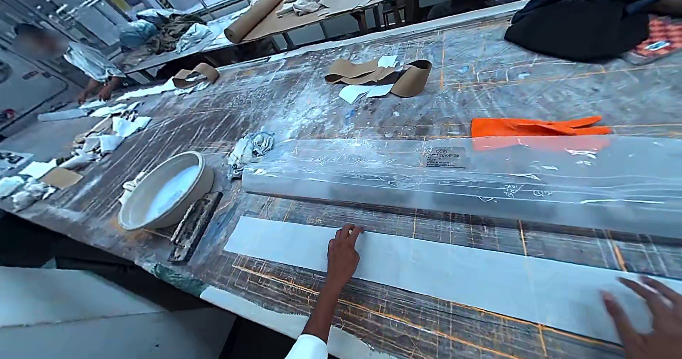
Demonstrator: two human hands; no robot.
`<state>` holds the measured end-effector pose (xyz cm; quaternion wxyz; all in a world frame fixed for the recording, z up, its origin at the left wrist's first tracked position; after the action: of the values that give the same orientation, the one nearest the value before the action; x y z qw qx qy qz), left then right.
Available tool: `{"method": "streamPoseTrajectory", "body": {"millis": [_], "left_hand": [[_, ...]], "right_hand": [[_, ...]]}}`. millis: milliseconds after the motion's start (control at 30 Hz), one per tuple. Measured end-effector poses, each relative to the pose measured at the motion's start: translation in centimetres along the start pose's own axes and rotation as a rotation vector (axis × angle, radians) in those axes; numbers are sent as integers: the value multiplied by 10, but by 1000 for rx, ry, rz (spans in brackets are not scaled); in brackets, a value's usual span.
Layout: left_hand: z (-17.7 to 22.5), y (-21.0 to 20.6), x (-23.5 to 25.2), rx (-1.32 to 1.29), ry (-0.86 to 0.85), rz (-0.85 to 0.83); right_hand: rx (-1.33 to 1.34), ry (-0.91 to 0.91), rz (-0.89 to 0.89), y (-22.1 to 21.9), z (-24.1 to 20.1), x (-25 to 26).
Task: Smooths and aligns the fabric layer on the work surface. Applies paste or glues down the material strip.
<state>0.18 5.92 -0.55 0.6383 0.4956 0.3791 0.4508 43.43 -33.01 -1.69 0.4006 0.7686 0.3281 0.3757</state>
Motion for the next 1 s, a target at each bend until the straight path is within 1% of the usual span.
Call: {"method": "streamPoseTrajectory", "body": {"millis": [100,167,233,300,367,433,533,600,667,767,900,1000], "left_hand": [[-20,17,14,-45,22,59],[-49,27,19,-84,34,109],[-83,32,29,-111,15,149],[-113,32,43,-115,-15,112],[-134,28,56,-79,-54,1],[-144,26,69,-78,-113,-77],[-138,29,84,-46,-177,-200],[-133,32,87,26,-215,-270],[-132,33,87,47,-258,-260],[-140,33,88,23,-294,-179],[-145,33,96,86,-317,-259],[-143,32,99,105,-340,-276]], "right_hand": [[161,123,-39,-39,-104,5],[217,174,-41,-65,-161,3],[224,168,-25,-90,-200,3],[200,90,-33,-112,-223,1],[145,5,-15,-129,-236,-1],[44,-38,17,-145,-238,-4],[-115,-31,50,-156,-233,-5],[-153,-31,54,-157,-231,-3],[-168,-35,58,-156,-229,-3],[-167,-29,65,-152,-229,-2],[-182,-38,57,-151,-230,-1],[-188,-39,61,-151,-232,-1]]}}
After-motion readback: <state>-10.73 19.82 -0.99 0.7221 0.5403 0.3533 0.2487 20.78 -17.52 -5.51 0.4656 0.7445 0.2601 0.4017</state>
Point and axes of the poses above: each hand's wrist, its own x-axis towards the middle knuckle, its own y-axis out of the back of the hand, z = x × y, the point moved 3 cm from there along x, towards the middle knuckle, and after that the axes turned 12 degrees about y, right-handed, at the moved point
